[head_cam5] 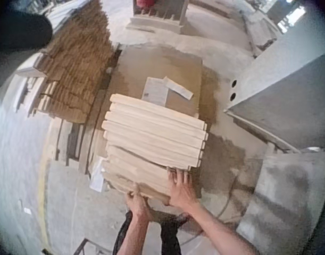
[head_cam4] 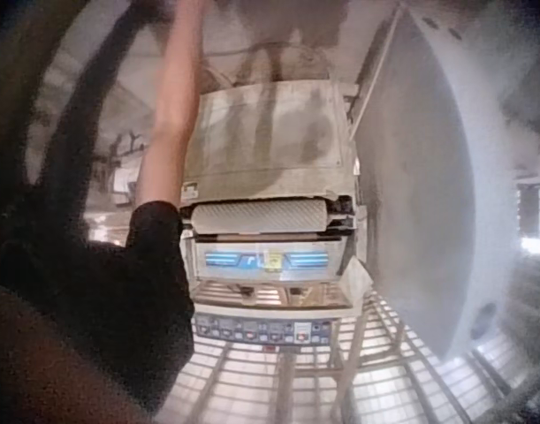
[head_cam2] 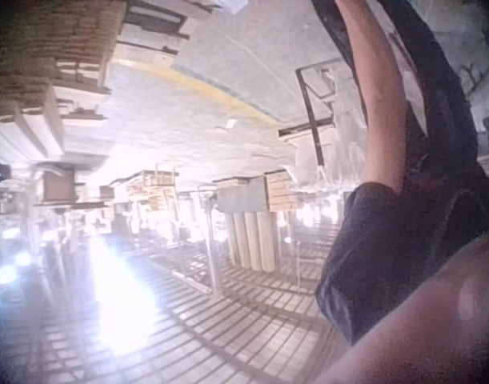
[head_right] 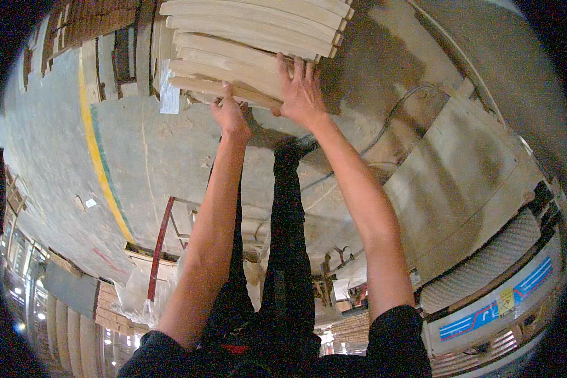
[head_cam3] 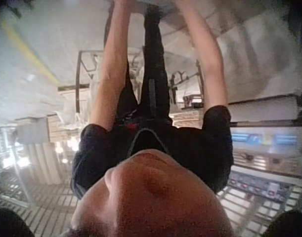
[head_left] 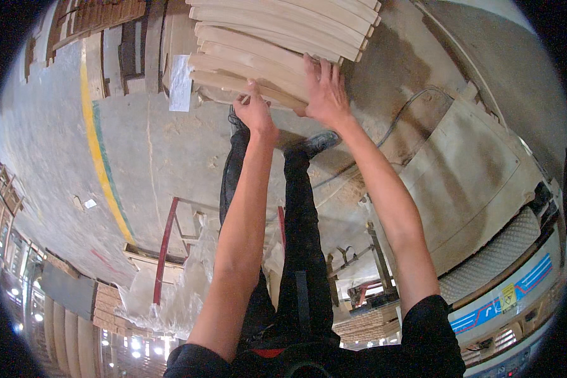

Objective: The person repeatedly picks up stacks of light-colored wooden planks and feeds them into a woodworking machine. The person then collects the processed planks and restacks them on the floor.

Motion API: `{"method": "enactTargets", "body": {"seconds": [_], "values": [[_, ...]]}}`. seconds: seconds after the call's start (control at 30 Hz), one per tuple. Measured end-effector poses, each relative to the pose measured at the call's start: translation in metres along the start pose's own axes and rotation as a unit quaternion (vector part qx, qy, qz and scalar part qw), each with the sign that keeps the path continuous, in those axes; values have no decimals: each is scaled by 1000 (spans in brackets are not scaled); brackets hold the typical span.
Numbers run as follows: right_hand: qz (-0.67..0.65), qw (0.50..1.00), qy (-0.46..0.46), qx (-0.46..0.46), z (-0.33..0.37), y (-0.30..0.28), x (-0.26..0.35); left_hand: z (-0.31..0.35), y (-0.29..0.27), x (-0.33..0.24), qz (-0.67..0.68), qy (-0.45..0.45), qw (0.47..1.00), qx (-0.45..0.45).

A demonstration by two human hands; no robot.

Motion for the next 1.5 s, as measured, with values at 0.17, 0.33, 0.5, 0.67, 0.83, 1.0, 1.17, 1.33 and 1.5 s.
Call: {"method": "enactTargets", "body": {"seconds": [0.17, 0.33, 0.5, 0.67, 0.83, 1.0, 1.17, 1.33, 1.5], "values": [[-31, 999, -11, -13, 2, -8, -10, 2, 8, -13, 7, 23, 1000, -14], [-31, 999, -17, -5, 8, -18, -12, 8, 25, -40, -12, 25, 1000, -4], [29, 999, -23, -29, 18, -7, -1, -7, 12, -35, -27, 138, 990, -30], [54, 998, -20, -39, 27, 8, 4, -10, -4, -36, -80, 120, 989, 42], [18, 999, -18, -27, 25, 5, 2, -11, 3, -35, -38, 148, 986, 72], [-10, 998, -18, -67, 24, 6, 5, -28, 1, -31, -36, 160, 982, 99], [52, 998, -21, -42, 13, 22, 15, -27, 2, -32, -46, 134, 971, 193], [65, 998, -6, -19, 12, 22, 19, -35, -11, -14, 2, -9, 976, 219], [0, 999, 37, 18, 25, -4, 45, -27, -21, 1, 173, -119, 942, 263]]}}
Point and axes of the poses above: each hand's wrist, its own z-axis away from the middle knuckle, its own y-axis out of the palm, x = y × z, the point moved 4 cm from there along -z, towards the middle knuckle, and after that the axes turned 12 degrees about -x, right-handed, at the moved point
